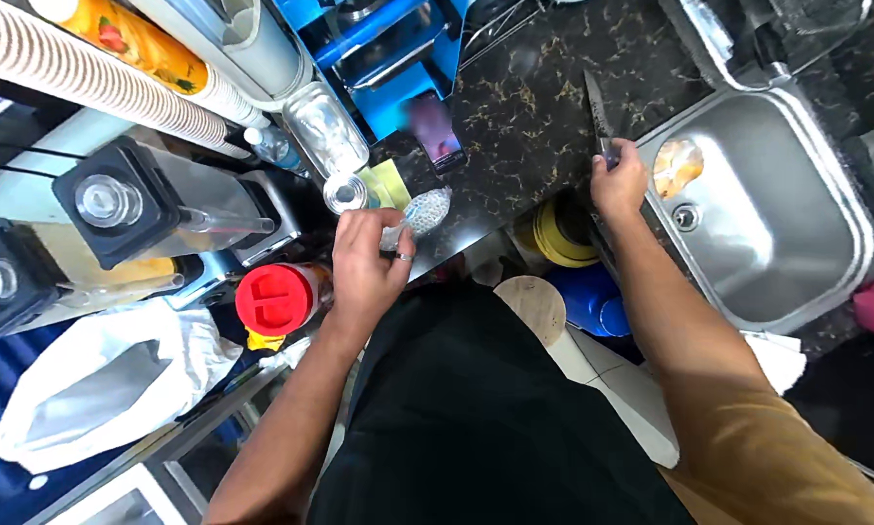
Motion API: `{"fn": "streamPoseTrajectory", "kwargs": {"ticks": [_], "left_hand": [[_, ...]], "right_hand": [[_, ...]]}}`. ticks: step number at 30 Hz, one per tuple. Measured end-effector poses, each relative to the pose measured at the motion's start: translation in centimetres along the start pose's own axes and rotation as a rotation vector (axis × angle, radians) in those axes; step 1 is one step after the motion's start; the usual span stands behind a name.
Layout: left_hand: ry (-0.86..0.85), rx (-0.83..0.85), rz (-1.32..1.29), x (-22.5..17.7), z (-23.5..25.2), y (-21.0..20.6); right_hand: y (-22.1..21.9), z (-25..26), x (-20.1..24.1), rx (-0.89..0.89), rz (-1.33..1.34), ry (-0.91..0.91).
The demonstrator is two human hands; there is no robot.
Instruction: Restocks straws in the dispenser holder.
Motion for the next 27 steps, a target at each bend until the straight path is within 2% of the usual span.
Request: {"fn": "streamPoseTrajectory", "kwargs": {"ticks": [3, 5, 7, 10, 12, 15, 18, 22, 24, 27], "left_hand": [[0.057, 0.016, 0.034, -0.5, 0.3, -0.3], [0.085, 0.016, 0.033, -0.9, 0.3, -0.4], [0.112, 0.001, 0.006, -1.1, 0.2, -0.5], [0.145, -0.045, -0.014, -1.1, -0.4, -0.7], [0.136, -0.062, -0.005, -1.5, -0.5, -0.7], [0.105, 0.002, 0.034, -2.2, -0.5, -0.6], [0.139, 0.089, 0.088, -2.2, -0.3, -0.4], [0.208, 0.207, 0.140, -2.2, 0.7, 0.1], [0.195, 0.263, 0.150, -2.3, 1.5, 0.5], [0.158, 0.339, 0.162, -2.4, 2.4, 0.6]], "right_hand": [[-1.2, 1.4, 0.3, 0.023, -0.093, 0.040], [0.0, 0.2, 2.5, 0.004, -0.079, 0.111], [2.7, -3.5, 7.5, 0.014, 0.091, 0.333], [6.1, -12.6, 15.9, 0.138, 0.393, 0.850], [6.6, -17.0, 19.3, 0.211, 0.369, 1.069], [5.2, -18.8, 20.9, 0.310, 0.149, 1.219], [4.3, -18.9, 21.0, 0.369, 0.050, 1.303], [4.0, -19.3, 20.8, 0.406, 0.000, 1.311], [4.0, -19.6, 20.9, 0.411, 0.049, 1.254], [3.9, -20.2, 20.8, 0.352, 0.181, 1.028]]}}
Point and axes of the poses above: each hand's wrist, its own z-axis towards the middle knuckle, its own y-axis out of the back of the hand, x = y × z, the point moved 3 cm from there along z, towards the middle knuckle, and after that the axes turned 2 degrees about -z, right-handed, at the moved point
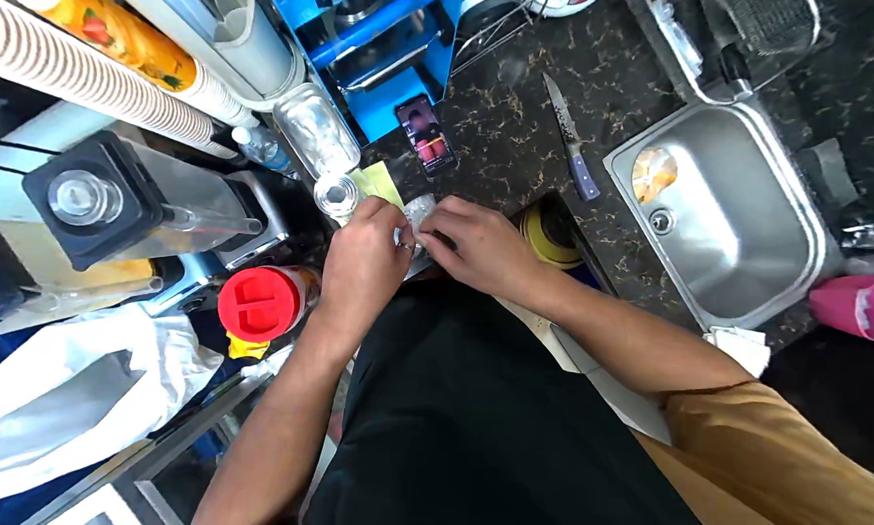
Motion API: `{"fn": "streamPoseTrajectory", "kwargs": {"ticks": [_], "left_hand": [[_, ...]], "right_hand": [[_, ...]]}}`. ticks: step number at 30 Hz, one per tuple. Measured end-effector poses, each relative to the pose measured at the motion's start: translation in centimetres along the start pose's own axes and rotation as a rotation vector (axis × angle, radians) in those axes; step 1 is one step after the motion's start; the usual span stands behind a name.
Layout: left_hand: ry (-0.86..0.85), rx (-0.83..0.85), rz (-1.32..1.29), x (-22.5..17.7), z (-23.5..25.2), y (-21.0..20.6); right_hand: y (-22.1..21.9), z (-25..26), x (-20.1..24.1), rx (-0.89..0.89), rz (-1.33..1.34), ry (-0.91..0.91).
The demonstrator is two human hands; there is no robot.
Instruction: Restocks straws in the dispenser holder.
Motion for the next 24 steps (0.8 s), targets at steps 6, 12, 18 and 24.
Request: {"fn": "streamPoseTrajectory", "kwargs": {"ticks": [6, 12, 18, 24], "left_hand": [[0.007, -0.093, -0.091, -0.3, -0.5, -0.1], [0.045, -0.113, -0.113, 0.6, -0.6, 0.0], [0.164, -0.105, -0.169, 1.5, -0.2, 0.6], [0.102, -0.053, -0.148, 1.9, -0.2, 1.4]], "right_hand": [[-0.8, 0.3, 1.0, -0.120, 0.017, -0.324], [-1.0, 1.5, 1.5, -0.081, -0.065, -0.347], [-1.3, 1.8, 2.0, -0.094, -0.059, -0.330], [-1.6, 1.2, 2.0, -0.074, 0.144, -0.252]]}}
Point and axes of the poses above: each hand's wrist, its own z-axis towards the middle knuckle, its own y-axis out of the back of the hand, x = y × z, the point moved 3 cm from there along z, towards the middle knuckle, and after that the axes turned 2 degrees about -z, right-handed, at the moved point
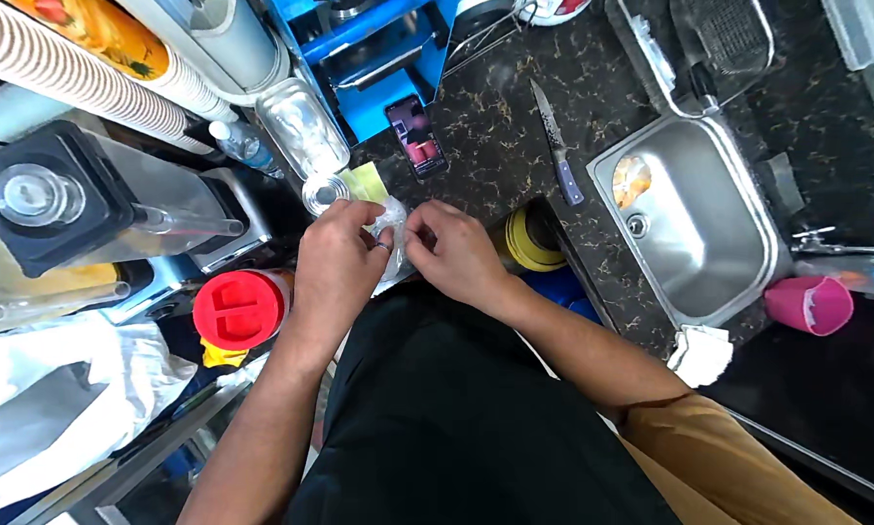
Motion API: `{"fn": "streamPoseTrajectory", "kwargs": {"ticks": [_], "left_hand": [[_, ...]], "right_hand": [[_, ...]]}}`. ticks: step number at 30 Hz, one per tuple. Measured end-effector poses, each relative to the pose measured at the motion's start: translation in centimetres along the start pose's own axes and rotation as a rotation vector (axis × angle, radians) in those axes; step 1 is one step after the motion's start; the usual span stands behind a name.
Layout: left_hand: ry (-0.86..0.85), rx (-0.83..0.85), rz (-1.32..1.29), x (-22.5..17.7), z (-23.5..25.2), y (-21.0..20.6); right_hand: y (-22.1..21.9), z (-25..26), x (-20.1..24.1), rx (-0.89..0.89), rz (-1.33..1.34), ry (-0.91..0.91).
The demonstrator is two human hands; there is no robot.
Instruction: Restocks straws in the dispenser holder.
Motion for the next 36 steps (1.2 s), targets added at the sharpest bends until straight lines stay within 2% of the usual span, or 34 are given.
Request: {"fn": "streamPoseTrajectory", "kwargs": {"ticks": [3, 5, 8, 12, 18, 23, 26, 29, 36], "left_hand": [[-0.077, -0.031, 0.049, 0.2, -0.4, 0.1], [-0.128, -0.012, 0.078, 0.2, -0.8, -0.5], [-0.140, 0.008, 0.094, 0.1, -1.2, -0.8], [-0.139, 0.021, 0.099, -0.3, -1.5, -0.7], [-0.135, -0.026, 0.186, 0.0, -2.0, -0.2], [-0.088, -0.095, 0.063, 0.6, -2.6, -0.3], [-0.100, -0.088, 0.014, 0.3, -2.6, -0.9], [-0.118, -0.076, -0.013, -0.3, -2.3, -0.8], [-0.098, -0.063, -0.084, 0.0, -2.3, -0.9]], "right_hand": [[-0.5, -0.5, -0.4, 0.070, 0.072, 0.123], [-0.7, -0.8, -0.6, 0.069, 0.075, 0.100], [-0.5, -1.0, -0.5, 0.008, -0.043, 0.063], [-0.5, -0.9, 0.6, -0.101, -0.210, 0.130], [-0.2, -1.2, -0.1, -0.159, -0.230, 0.189], [0.2, -1.4, -0.8, -0.148, -0.160, 0.103], [0.5, -1.2, 0.1, -0.080, -0.183, 0.179], [0.4, -0.8, 0.6, -0.109, -0.248, 0.259], [0.1, -0.1, 0.2, -0.137, -0.284, 0.290]]}}
Point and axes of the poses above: each hand's wrist, its own z-axis towards the middle knuckle, its own y-axis out of the back of the hand, x = y × z, the point moved 3 cm from there along z, towards the middle knuckle, and after that the axes turned 2 degrees about -z, right-handed, at the moved point
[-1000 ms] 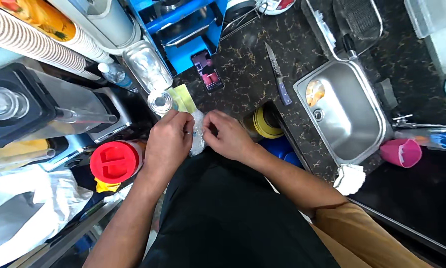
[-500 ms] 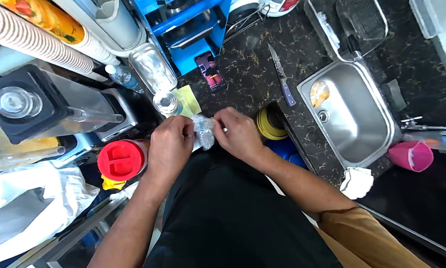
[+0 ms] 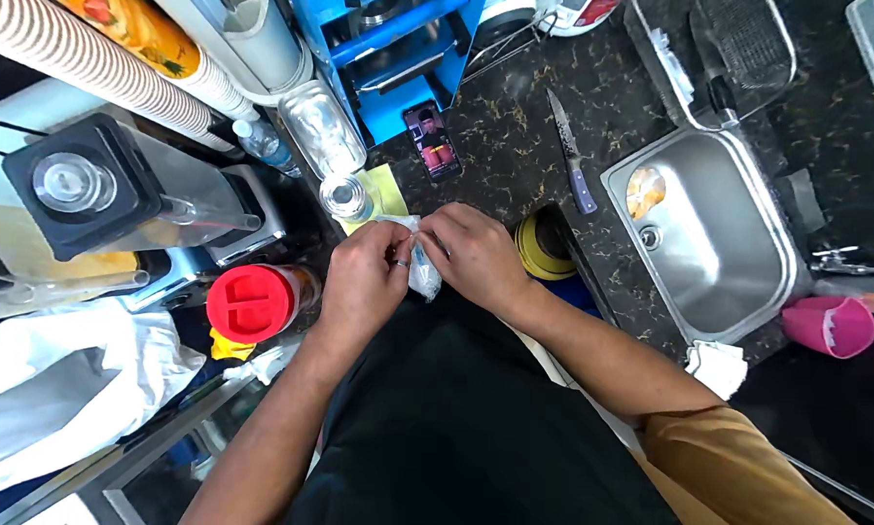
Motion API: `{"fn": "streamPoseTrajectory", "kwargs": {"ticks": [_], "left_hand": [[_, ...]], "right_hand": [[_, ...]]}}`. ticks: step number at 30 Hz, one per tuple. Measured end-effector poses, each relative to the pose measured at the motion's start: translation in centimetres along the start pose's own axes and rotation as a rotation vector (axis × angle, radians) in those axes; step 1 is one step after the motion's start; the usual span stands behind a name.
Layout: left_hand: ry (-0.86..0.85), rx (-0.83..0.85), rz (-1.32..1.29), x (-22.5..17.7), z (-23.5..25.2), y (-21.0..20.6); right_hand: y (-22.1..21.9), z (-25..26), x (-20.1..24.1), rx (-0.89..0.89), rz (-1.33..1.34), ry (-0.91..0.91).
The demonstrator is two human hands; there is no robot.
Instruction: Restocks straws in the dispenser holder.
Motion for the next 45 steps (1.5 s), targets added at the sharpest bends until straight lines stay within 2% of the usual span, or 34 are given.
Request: {"fn": "streamPoseTrajectory", "kwargs": {"ticks": [9, 13, 16, 20, 24, 27, 30, 33, 35, 41, 45], "left_hand": [[-0.006, 0.007, -0.011, -0.2, 0.3, 0.3], [-0.048, -0.011, 0.080, -0.6, -0.1, 0.2], [-0.061, -0.015, 0.123, -0.7, -0.7, -0.3], [-0.007, -0.050, 0.041, 0.1, -1.0, -0.4], [0.167, -0.057, -0.023, 1.6, -0.6, 0.9], [0.241, -0.037, -0.111, 1.7, -0.6, 0.4], [0.226, -0.043, -0.119, 0.7, -0.7, 0.2], [0.088, 0.044, 0.017, -1.5, -1.7, -0.9], [0.040, 0.071, 0.140, -1.5, -1.8, -2.6], [0.042, 0.013, 0.210, 1.5, -0.3, -3.9], [0.106, 0.057, 0.173, 2.5, 0.6, -3.5]], "right_hand": [[-0.1, 0.5, -0.4, -0.011, -0.006, 0.083], [-0.2, 0.3, -0.6, -0.039, 0.012, 0.135], [-0.5, -0.3, -0.4, -0.073, -0.023, 0.123], [-0.9, -0.8, -0.5, -0.127, -0.042, 0.074], [0.0, -0.7, -2.5, -0.187, 0.050, -0.079], [0.3, -0.7, -3.3, -0.072, 0.221, -0.189], [0.2, -0.7, -3.5, -0.032, 0.501, -0.344], [-0.2, -1.3, -3.3, 0.019, 0.798, -0.513], [-0.7, -1.3, -3.1, 0.046, 0.967, -0.573], [-2.5, -2.0, -4.5, 0.112, 1.050, -0.700], [-5.2, -1.9, -6.1, 0.197, 1.271, -0.851]]}}
Point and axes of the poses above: each hand's wrist, its own z-axis towards the middle knuckle, its own y-axis out of the back of the hand, x = y × z, the point moved 3 cm from there along z, towards the middle knuckle, and after that the axes turned 2 degrees about -z, right-handed, at the moved point
